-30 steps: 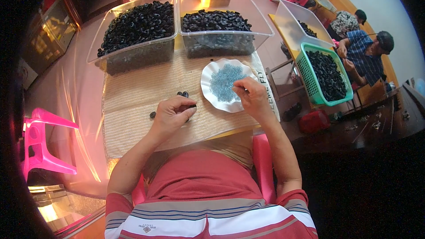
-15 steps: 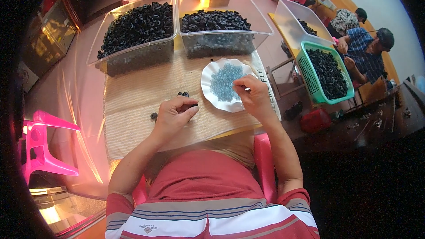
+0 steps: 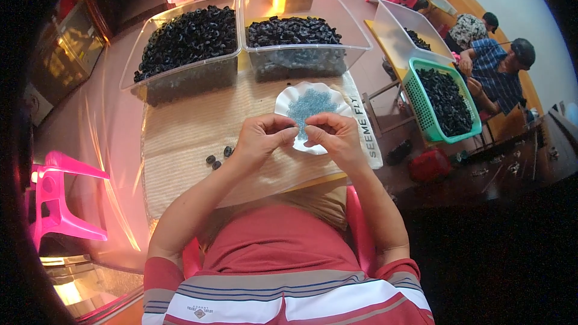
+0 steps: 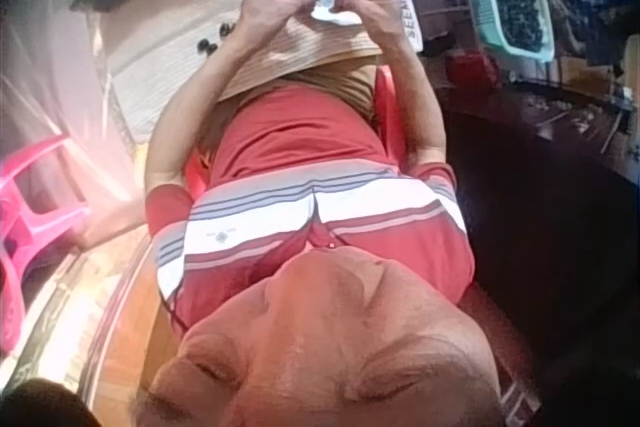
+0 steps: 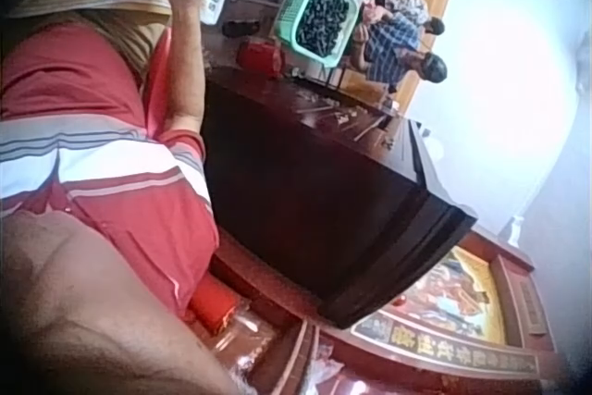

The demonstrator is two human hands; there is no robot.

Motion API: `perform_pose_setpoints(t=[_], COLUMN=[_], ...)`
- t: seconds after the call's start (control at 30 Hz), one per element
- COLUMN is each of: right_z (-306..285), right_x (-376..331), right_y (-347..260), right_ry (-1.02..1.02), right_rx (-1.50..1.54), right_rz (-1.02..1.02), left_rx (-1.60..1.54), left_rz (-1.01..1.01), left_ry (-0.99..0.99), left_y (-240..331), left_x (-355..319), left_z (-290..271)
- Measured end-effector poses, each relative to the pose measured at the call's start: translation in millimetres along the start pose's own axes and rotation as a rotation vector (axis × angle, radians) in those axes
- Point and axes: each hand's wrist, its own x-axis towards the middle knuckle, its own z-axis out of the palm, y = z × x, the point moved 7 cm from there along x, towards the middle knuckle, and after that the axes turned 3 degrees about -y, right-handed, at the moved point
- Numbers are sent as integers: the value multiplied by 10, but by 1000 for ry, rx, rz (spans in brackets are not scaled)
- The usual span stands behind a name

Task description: The recorder is assembling small jewelry components by placing tiny blue beads into black settings.

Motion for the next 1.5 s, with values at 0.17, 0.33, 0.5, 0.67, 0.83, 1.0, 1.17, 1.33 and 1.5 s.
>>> perform_pose_setpoints(t=[0.17, 0.33, 0.5, 0.67, 0.83, 1.0, 1.17, 1.33, 1.5], right_z=[-6, 20, 52, 77, 171, 240, 132, 66, 31], right_x=[-8, -16, -34, -80, -142, -213, -192, -160, -128], right_y=[38, 47, -58, -159, -335, -355, -347, -287, -243], right_ry=[29, 49, 48, 50, 61, 62, 99, 127, 121], right_rx=[-31, -144, -416, -515, -868, -1117, -901, -785, -715], right_rz=[-22, -90, -267, -383, -571, -733, -634, -571, -499], left_rx=[-91, -80, -52, 0, 27, 30, -39, -18, -34], left_rz=[-31, -41, -68, -102, -148, -241, -255, -181, -145], left_ry=[-19, -9, 30, 23, 10, 10, -10, -28, -54], left_y=[-7, -27, -55, -47, -67, -64, -88, -111, -153], left_x=[15, 31, 69, 109, 161, 196, 210, 233, 239], left_z=[37, 86, 89, 105, 87, 101, 111, 150, 185])
